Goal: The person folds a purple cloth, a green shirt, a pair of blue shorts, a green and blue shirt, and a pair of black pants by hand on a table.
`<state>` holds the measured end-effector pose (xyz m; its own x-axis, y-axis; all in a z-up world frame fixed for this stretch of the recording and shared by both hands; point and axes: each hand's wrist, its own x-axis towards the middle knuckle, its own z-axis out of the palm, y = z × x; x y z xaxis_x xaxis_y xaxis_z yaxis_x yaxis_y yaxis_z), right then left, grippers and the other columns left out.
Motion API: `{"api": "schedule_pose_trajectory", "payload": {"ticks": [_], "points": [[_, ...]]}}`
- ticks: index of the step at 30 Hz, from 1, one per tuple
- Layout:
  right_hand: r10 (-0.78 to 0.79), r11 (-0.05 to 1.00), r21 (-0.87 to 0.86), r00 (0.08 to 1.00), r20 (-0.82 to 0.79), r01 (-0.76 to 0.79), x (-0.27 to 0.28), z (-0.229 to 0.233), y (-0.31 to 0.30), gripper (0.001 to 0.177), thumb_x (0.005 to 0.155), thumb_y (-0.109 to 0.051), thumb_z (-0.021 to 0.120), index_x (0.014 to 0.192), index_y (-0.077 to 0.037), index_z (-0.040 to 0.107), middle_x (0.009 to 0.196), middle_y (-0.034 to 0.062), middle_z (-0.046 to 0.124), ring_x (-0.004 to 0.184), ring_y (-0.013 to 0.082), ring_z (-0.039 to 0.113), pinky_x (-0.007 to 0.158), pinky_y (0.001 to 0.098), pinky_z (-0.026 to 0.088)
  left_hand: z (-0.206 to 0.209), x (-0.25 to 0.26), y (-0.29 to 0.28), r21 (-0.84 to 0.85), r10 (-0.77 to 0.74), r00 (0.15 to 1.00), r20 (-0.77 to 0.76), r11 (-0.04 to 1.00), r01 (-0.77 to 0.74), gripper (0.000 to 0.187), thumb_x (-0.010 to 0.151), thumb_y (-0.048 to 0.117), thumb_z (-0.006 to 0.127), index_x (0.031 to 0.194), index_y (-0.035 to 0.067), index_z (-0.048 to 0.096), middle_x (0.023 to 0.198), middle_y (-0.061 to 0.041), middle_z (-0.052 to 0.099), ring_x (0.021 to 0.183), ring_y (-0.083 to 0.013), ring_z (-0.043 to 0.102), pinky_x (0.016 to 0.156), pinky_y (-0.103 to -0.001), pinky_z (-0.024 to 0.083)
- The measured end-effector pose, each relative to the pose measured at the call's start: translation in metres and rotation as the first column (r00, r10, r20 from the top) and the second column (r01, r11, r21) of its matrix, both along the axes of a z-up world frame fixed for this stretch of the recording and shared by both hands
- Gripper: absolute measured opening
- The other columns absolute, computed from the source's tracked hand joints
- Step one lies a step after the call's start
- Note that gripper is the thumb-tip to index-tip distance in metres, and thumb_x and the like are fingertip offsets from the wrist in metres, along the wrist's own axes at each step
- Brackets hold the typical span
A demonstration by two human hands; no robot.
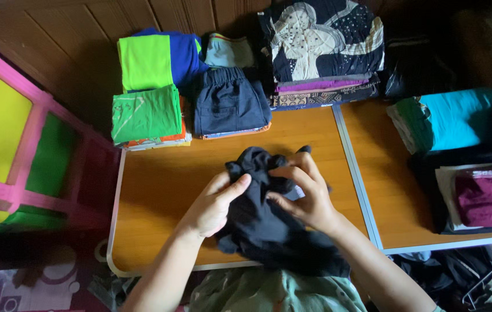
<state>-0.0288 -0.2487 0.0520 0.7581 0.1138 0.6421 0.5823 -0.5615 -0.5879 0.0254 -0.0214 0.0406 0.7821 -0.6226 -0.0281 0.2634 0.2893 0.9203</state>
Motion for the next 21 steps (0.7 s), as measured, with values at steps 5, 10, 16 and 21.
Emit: {"api": "schedule_pose_trajectory", "payload": {"ticks": [5, 10, 16, 21], "points": [[0.046, 0.996, 0.073, 0.998, 0.039, -0.048, -0.017, 0.021, 0.001, 0.027, 0.083, 0.004, 0.081, 0.105, -0.004, 0.068, 0.109, 0.0146, 0.061, 0.097, 0.027, 0.068, 0.085, 0.0325, 0.055, 0.093, -0.008, -0.017, 0.148, 0.062, 0.893, -0.446, 0.989, 0.006, 0.022, 0.093, 0.02, 0.055, 0.101, 0.004, 0.069, 0.087, 0.001, 0.073, 0.077, -0.0058, 0.065, 0.075, -0.024, 0.052], [0.134, 0.991, -0.002, 0.986, 0.098, -0.135, -0.034, 0.064, -0.018, 0.025, 0.081, 0.009, 0.075, 0.097, -0.002, 0.059, 0.112, 0.0174, 0.061, 0.106, 0.0327, 0.064, 0.093, 0.0371, 0.051, 0.144, -0.004, -0.008, 0.451, -0.14, 0.682, 0.718, 0.84, -0.302, 0.047, 0.105, 0.034, 0.062, 0.074, 0.0, 0.051, 0.061, -0.007, 0.042, 0.058, -0.0101, 0.034, 0.053, -0.035, 0.037], [0.295, 0.953, 0.078, 0.956, -0.011, -0.293, -0.041, 0.094, -0.01, 0.017, 0.089, 0.005, 0.069, 0.1, -0.002, 0.057, 0.113, 0.0195, 0.065, 0.105, 0.0307, 0.068, 0.091, 0.0375, 0.054, 0.164, -0.011, -0.026, 0.416, -0.104, 0.571, 0.814, 0.791, -0.448, 0.052, 0.098, 0.025, 0.069, 0.063, -0.004, 0.042, 0.055, -0.016, 0.032, 0.054, -0.0116, 0.029, 0.046, -0.037, 0.03], [-0.33, 0.509, -0.835, 0.848, -0.415, -0.21, -0.034, 0.138, -0.011, 0.051, 0.09, -0.064, 0.062, 0.09, -0.013, 0.065, 0.086, 0.0129, 0.067, 0.096, 0.0305, 0.064, 0.091, 0.0419, 0.05, 0.172, -0.021, -0.03, 0.389, -0.136, 0.551, 0.823, 0.842, -0.374, 0.037, 0.098, 0.022, 0.065, 0.072, -0.001, 0.053, 0.057, -0.014, 0.04, 0.052, -0.011, 0.03, 0.047, -0.036, 0.032]]}}
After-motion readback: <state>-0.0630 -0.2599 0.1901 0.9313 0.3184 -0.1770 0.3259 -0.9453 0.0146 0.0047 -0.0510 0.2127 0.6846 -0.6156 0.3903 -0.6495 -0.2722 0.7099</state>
